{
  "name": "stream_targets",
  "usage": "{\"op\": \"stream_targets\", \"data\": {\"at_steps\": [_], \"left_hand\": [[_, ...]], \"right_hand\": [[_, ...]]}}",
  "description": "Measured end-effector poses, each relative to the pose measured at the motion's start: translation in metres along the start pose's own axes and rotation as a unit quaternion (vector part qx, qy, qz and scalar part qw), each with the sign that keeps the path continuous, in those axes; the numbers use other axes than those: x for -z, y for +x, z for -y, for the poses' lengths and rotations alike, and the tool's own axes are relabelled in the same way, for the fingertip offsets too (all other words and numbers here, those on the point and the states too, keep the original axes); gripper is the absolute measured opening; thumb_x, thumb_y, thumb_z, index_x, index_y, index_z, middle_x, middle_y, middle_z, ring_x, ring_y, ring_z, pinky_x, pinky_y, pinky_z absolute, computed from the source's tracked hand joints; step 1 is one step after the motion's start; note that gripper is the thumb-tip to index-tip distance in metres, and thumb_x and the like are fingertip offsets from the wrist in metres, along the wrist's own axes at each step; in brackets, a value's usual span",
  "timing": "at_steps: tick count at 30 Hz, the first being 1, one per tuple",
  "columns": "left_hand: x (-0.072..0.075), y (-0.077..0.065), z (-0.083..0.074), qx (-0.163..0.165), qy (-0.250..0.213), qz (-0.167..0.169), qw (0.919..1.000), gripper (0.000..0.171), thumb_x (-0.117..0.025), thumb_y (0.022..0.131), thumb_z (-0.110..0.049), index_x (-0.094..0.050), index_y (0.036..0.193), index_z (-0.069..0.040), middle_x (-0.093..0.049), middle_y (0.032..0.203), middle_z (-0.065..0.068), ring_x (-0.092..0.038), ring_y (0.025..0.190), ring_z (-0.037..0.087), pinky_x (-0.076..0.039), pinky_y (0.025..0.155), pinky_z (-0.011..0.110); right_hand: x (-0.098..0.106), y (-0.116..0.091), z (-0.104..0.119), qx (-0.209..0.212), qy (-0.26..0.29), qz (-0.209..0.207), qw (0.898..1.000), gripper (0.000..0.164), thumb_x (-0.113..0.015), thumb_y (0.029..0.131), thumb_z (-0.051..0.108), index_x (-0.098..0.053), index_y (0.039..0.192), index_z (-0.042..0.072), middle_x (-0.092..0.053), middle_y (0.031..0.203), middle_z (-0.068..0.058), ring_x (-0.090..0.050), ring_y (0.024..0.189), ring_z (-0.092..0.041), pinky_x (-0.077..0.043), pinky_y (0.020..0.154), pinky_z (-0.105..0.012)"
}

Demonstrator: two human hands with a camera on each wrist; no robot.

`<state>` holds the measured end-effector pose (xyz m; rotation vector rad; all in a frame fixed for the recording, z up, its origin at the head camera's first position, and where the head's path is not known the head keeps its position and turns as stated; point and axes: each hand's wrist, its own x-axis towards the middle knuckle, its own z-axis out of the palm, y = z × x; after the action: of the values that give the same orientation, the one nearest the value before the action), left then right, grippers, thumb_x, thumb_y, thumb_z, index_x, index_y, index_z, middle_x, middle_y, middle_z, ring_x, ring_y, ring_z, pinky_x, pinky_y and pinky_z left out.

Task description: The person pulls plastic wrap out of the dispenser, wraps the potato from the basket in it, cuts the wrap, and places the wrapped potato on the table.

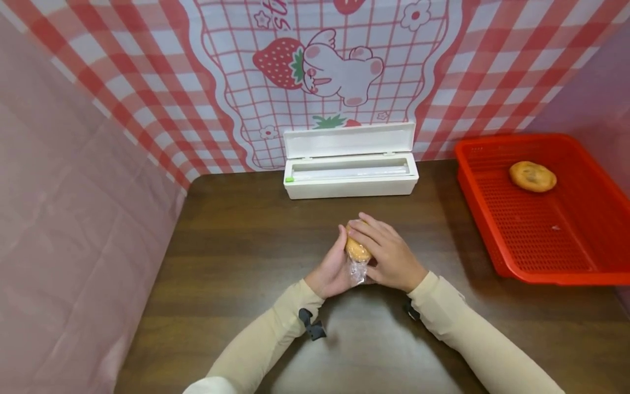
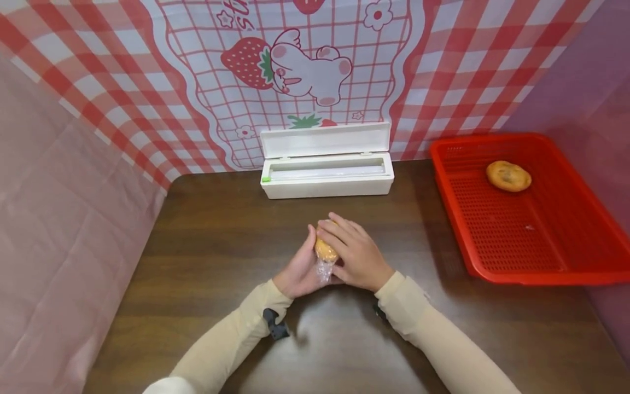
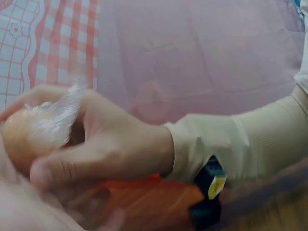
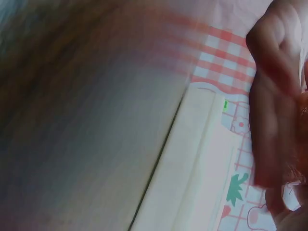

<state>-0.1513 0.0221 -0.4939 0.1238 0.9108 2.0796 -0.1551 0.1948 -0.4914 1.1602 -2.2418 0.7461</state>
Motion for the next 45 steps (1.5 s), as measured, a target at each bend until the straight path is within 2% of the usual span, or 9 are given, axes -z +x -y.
{"op": "stream_targets", "data": {"at_steps": [4,8,14,17,21,25,29,40,45], "left_hand": [[0.005,-0.003,-0.003,0.005,-0.014,0.012,0.9998,0.075,-0.022,0.101,-0.069,-0.040,0.149,-0.014,-0.062,0.119,0.003,-0.064,0.102,0.018,-0.052,0.087,0.038],[0.004,0.000,-0.006,-0.045,-0.042,-0.007,0.9981,0.052,-0.032,0.103,-0.062,-0.055,0.122,-0.019,-0.064,0.108,-0.002,-0.064,0.097,0.011,-0.054,0.084,0.029],[-0.003,0.002,-0.005,-0.100,0.024,-0.107,0.9889,0.065,-0.044,0.097,-0.067,-0.058,0.119,-0.007,-0.064,0.103,0.003,-0.065,0.091,0.011,-0.056,0.079,0.025],[-0.004,0.001,-0.004,-0.118,0.060,-0.126,0.9831,0.070,-0.043,0.097,-0.067,-0.056,0.122,-0.003,-0.063,0.101,0.005,-0.065,0.087,0.012,-0.056,0.075,0.025],[-0.003,0.000,-0.003,-0.135,0.086,-0.110,0.9809,0.067,-0.041,0.099,-0.066,-0.056,0.120,-0.004,-0.061,0.102,0.005,-0.063,0.087,0.011,-0.056,0.072,0.023],[-0.005,0.000,-0.001,-0.150,0.084,-0.085,0.9814,0.064,-0.044,0.096,-0.068,-0.057,0.114,-0.008,-0.061,0.101,0.004,-0.063,0.086,0.011,-0.055,0.072,0.022],[-0.009,0.001,-0.001,-0.173,0.079,-0.087,0.9779,0.057,-0.047,0.097,-0.065,-0.059,0.107,-0.010,-0.061,0.099,0.003,-0.063,0.084,0.010,-0.055,0.071,0.022],[-0.010,0.003,0.002,-0.184,0.063,-0.104,0.9753,0.046,-0.043,0.105,-0.053,-0.058,0.108,-0.009,-0.059,0.100,0.005,-0.061,0.086,0.010,-0.054,0.072,0.019],[-0.010,0.000,0.001,-0.204,0.071,-0.120,0.9690,0.040,-0.043,0.107,-0.046,-0.061,0.107,-0.010,-0.061,0.098,0.002,-0.062,0.085,0.009,-0.054,0.071,0.020]], "right_hand": [[-0.005,-0.001,0.002,0.033,0.003,-0.074,0.997,0.058,-0.079,0.083,0.031,-0.066,0.129,-0.002,-0.063,0.134,-0.019,-0.056,0.124,-0.045,-0.043,0.100,-0.057],[-0.011,-0.003,0.011,0.054,0.002,-0.102,0.993,0.050,-0.073,0.090,0.039,-0.070,0.123,0.002,-0.066,0.128,-0.019,-0.061,0.117,-0.045,-0.048,0.092,-0.057],[-0.014,-0.002,0.023,0.005,0.048,-0.120,0.992,0.055,-0.069,0.093,0.049,-0.071,0.124,0.004,-0.065,0.130,-0.019,-0.059,0.120,-0.044,-0.045,0.097,-0.055],[-0.015,-0.002,0.027,-0.020,0.100,-0.126,0.987,0.055,-0.070,0.092,0.049,-0.072,0.122,0.003,-0.064,0.130,-0.021,-0.057,0.122,-0.046,-0.040,0.105,-0.049],[-0.015,0.000,0.032,-0.049,0.171,-0.132,0.975,0.051,-0.077,0.088,0.045,-0.074,0.116,0.002,-0.061,0.129,-0.025,-0.052,0.123,-0.048,-0.035,0.112,-0.041],[-0.012,0.003,0.037,-0.098,0.225,-0.130,0.961,0.043,-0.092,0.072,0.024,-0.075,0.107,0.004,-0.059,0.126,-0.024,-0.049,0.120,-0.044,-0.034,0.109,-0.037],[-0.011,0.007,0.041,-0.138,0.247,-0.129,0.951,0.046,-0.092,0.060,0.004,-0.074,0.102,0.007,-0.057,0.122,-0.020,-0.048,0.117,-0.037,-0.034,0.104,-0.036],[-0.019,0.009,0.036,-0.114,0.225,-0.151,0.956,0.017,-0.073,0.082,0.015,-0.073,0.098,0.009,-0.057,0.118,-0.018,-0.047,0.112,-0.035,-0.037,0.096,-0.041],[-0.016,0.012,0.041,-0.157,0.231,-0.127,0.952,0.039,-0.069,0.076,0.003,-0.067,0.115,0.001,-0.053,0.124,-0.023,-0.047,0.115,-0.036,-0.035,0.100,-0.034]]}}
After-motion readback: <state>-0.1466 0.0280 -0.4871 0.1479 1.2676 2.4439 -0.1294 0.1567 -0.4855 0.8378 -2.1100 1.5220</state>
